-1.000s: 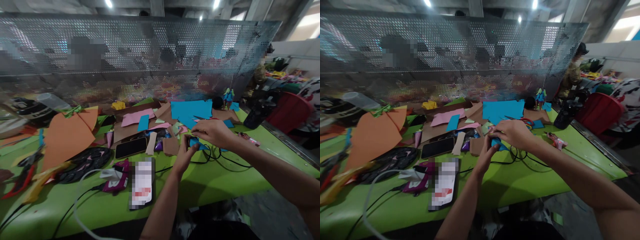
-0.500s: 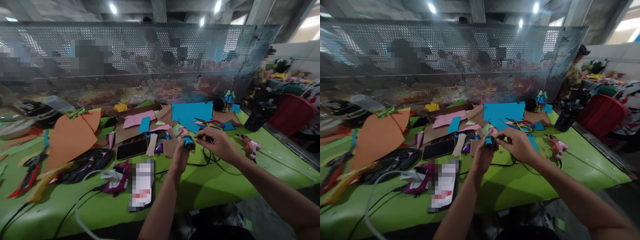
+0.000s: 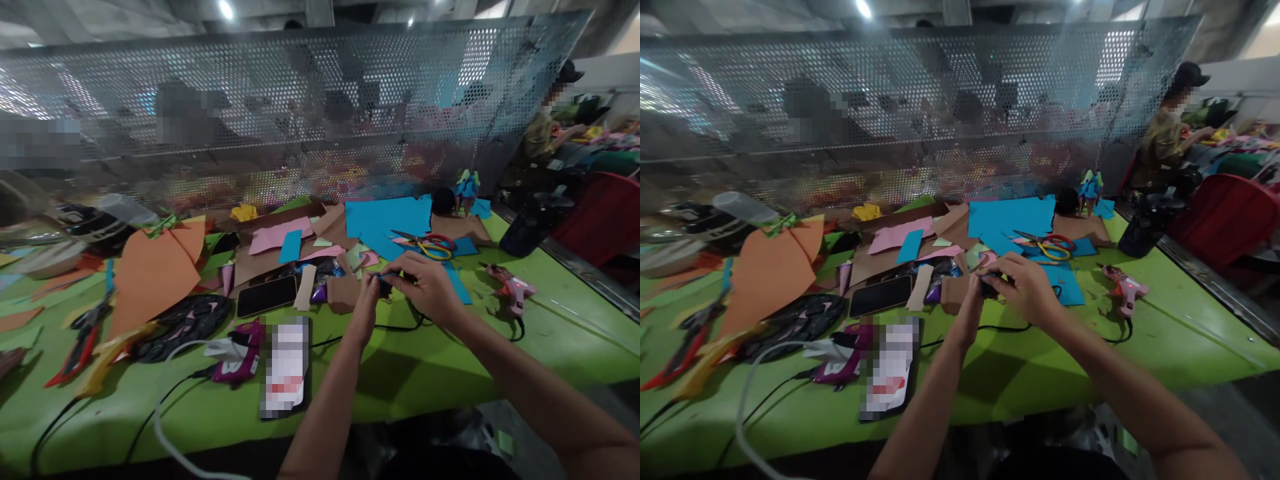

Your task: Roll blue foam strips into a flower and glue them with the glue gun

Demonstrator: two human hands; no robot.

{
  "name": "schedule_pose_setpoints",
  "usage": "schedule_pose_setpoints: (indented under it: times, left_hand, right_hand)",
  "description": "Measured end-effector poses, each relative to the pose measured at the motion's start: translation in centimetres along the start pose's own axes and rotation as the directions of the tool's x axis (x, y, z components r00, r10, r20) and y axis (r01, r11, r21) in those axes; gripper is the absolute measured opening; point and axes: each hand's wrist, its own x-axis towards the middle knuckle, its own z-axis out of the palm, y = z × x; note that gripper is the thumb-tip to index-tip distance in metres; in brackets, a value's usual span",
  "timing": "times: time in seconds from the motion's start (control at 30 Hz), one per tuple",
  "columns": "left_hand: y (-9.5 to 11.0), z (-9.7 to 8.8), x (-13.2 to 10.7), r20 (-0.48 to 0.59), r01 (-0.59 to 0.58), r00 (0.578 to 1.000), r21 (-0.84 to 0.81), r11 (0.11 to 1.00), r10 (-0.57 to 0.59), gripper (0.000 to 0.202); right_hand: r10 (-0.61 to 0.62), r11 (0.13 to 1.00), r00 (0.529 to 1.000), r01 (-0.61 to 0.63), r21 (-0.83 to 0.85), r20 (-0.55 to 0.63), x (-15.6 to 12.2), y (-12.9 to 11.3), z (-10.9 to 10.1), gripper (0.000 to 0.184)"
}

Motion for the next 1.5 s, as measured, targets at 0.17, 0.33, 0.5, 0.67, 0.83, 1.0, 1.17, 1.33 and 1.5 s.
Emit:
schedule_pose_setpoints:
  times: [0.17, 0.33, 0.5, 0.67, 0.83, 1.0, 1.17, 1.33, 1.5]
  left_hand:
    - [0.1, -0.2, -0.2, 0.045, -0.026, 0.999, 0.108, 0.994, 0.021, 0.045]
    - [0.8, 0.1, -0.5, 0.053, -0.026, 0.998, 0.155, 0.987, 0.018, 0.047]
    - [0.3, -0.3, -0.3, 0.002, -0.012, 1.000, 0.121, 0.993, 0.012, 0.045]
    - [-0.9, -0.9, -0.2, -0.083, -0.068, 0.994, 0.110, 0.992, 0.078, 0.043]
    - [-0.2, -0.6, -0.7, -0.111, -0.190, 0.970, 0.213, 0.958, 0.217, 0.043]
    - [1.1, 0.0, -1.5, -0.050, -0.284, 0.945, 0.361, 0.888, 0.322, 0.047]
    - [1.8, 0.5, -1.9, 0.022, -0.375, 0.906, 0.502, 0.780, 0.422, 0.051]
    - [1.9, 0.5, -1.9, 0.030, -0.407, 0.884, 0.543, 0.735, 0.467, 0.052]
    - [0.9, 0.0, -1.6, -0.073, -0.331, 0.920, 0.385, 0.862, 0.386, 0.050]
  right_hand:
    - [0.021, 1.000, 0.998, -0.022, 0.016, 0.067, 0.3, 0.1, -0.6, 0.014]
    - [0.049, 0.997, 0.996, -0.054, 0.060, 0.077, 0.2, 0.3, -0.5, 0.016]
    - [0.190, 0.970, 0.982, -0.184, 0.156, -0.021, -0.5, 1.2, -0.5, 0.019]
    - [0.321, 0.924, 0.944, -0.294, 0.244, -0.075, -1.5, 2.4, -0.4, 0.012]
    - [0.350, 0.906, 0.937, -0.342, 0.251, 0.016, -2.0, 2.1, 0.5, 0.017]
    - [0.354, 0.894, 0.932, -0.360, 0.268, 0.070, -2.3, 1.2, 0.9, 0.018]
    - [0.321, 0.921, 0.946, -0.324, 0.215, 0.052, -2.6, 1.2, 1.0, 0.014]
    - [0.325, 0.934, 0.945, -0.325, 0.146, 0.027, -2.6, 1.3, 0.9, 0.010]
    - [0.236, 0.964, 0.972, -0.232, 0.130, -0.014, -2.6, 0.9, 0.4, 0.009]
